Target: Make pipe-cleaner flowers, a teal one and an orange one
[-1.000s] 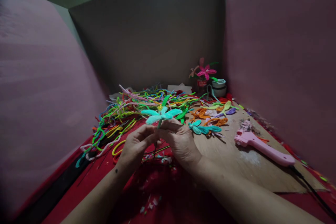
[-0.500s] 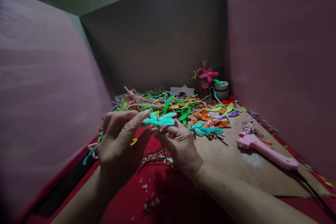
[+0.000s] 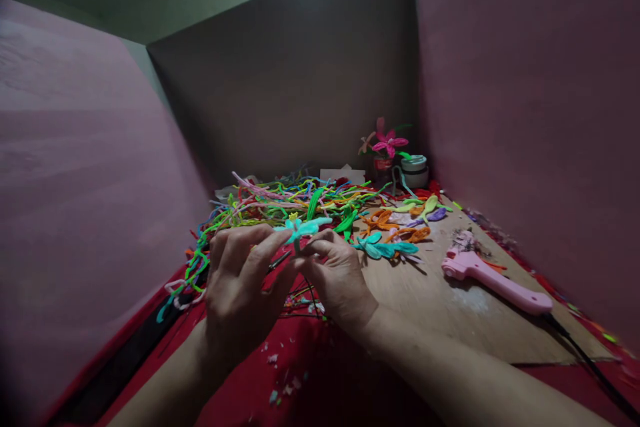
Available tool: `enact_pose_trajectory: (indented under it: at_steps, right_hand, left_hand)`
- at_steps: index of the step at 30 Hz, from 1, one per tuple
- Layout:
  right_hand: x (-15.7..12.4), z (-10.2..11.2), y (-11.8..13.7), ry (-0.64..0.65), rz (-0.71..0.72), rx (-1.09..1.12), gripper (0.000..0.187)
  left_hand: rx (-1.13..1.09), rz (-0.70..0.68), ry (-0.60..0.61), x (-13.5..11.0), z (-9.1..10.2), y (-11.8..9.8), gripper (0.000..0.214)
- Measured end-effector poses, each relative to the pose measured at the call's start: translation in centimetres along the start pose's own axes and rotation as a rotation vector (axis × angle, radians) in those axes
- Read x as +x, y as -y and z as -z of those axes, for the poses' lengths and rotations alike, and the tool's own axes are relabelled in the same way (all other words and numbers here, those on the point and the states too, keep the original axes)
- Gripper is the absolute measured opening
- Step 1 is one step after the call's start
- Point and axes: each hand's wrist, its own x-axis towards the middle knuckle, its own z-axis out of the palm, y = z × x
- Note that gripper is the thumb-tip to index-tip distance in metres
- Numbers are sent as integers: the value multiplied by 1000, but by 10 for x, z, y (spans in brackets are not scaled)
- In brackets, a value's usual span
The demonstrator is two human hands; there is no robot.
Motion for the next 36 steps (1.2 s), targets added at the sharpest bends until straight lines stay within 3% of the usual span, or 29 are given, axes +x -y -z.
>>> enact_pose_trajectory:
  at_steps: [5,11,15,19,22,24,28,31,36]
  right_hand:
    - [-1,-3,3,-43,102,-89,14]
    - [-2,-4,-2,-1,132,-102,28]
    - [-2,-3,1,3,111,-79,30]
    - [1,0,10,18,-7,27,23]
    - [4,0,12,27,-143,192,18]
    - [6,0,10,6,-249,286,17]
    - [7,-1,6,-104,-401,380,18]
    - [7,-2,5,-103,-420,449,17]
    - [7,-1,2,-114,-405,449,16]
  left_hand:
    - [13,2,35,9,11,-6,33]
    - [-4,-213,49,-2,6,-4,28]
    - [-19,-225,71,-5,4,-2,33]
    - [-142,-35,6,0,17,-1,40]
    - [-243,201,-110,-3,23,2,38]
    - [-345,417,-117,-9,20,4,27]
    - [-551,768,219,-22,1,0,15]
    - [-681,805,385,-30,-15,-7,26]
    - [-606,830,384,-39,-32,-13,23]
